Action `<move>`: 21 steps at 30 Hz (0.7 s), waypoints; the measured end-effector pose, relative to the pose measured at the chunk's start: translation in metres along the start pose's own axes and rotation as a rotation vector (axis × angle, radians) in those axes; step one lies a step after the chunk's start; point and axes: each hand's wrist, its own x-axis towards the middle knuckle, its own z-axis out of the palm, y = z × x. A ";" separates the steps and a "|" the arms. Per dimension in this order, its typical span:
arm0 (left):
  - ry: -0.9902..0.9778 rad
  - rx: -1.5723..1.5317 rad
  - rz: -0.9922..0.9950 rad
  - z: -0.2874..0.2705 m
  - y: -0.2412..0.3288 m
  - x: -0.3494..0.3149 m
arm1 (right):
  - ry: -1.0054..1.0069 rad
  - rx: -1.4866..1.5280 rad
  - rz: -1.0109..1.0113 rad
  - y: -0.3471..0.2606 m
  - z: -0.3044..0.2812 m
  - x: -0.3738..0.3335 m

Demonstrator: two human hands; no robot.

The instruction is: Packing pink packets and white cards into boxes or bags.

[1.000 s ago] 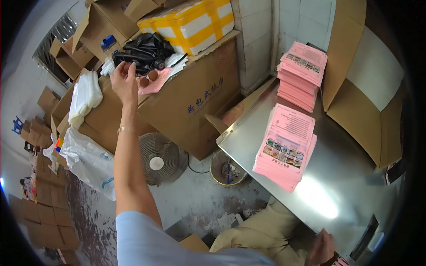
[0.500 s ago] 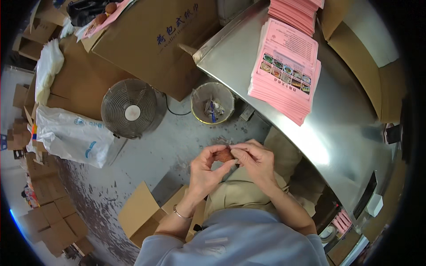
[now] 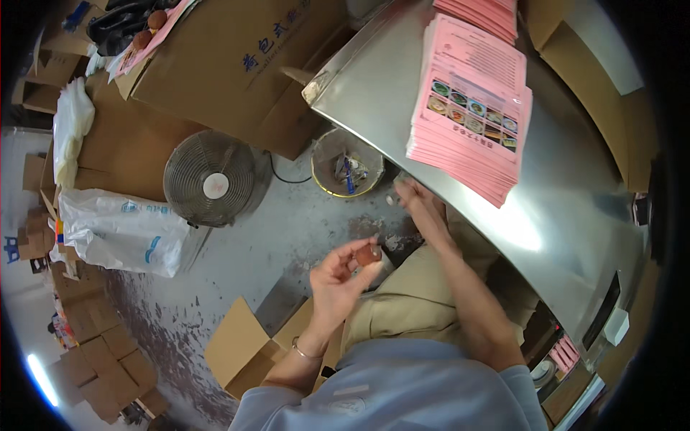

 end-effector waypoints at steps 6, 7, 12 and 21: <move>0.024 -0.304 -0.075 -0.021 -0.027 0.017 | -0.124 -0.659 -0.638 0.024 0.037 0.065; 0.022 -0.302 -0.077 -0.023 -0.028 0.017 | -0.181 -0.561 -0.577 0.024 0.033 0.057; 0.054 -0.339 0.009 -0.019 -0.025 0.019 | -0.514 -0.033 -0.056 -0.043 -0.009 -0.041; -0.021 -0.012 0.274 0.018 -0.029 0.023 | -0.387 0.403 0.120 -0.048 -0.052 -0.090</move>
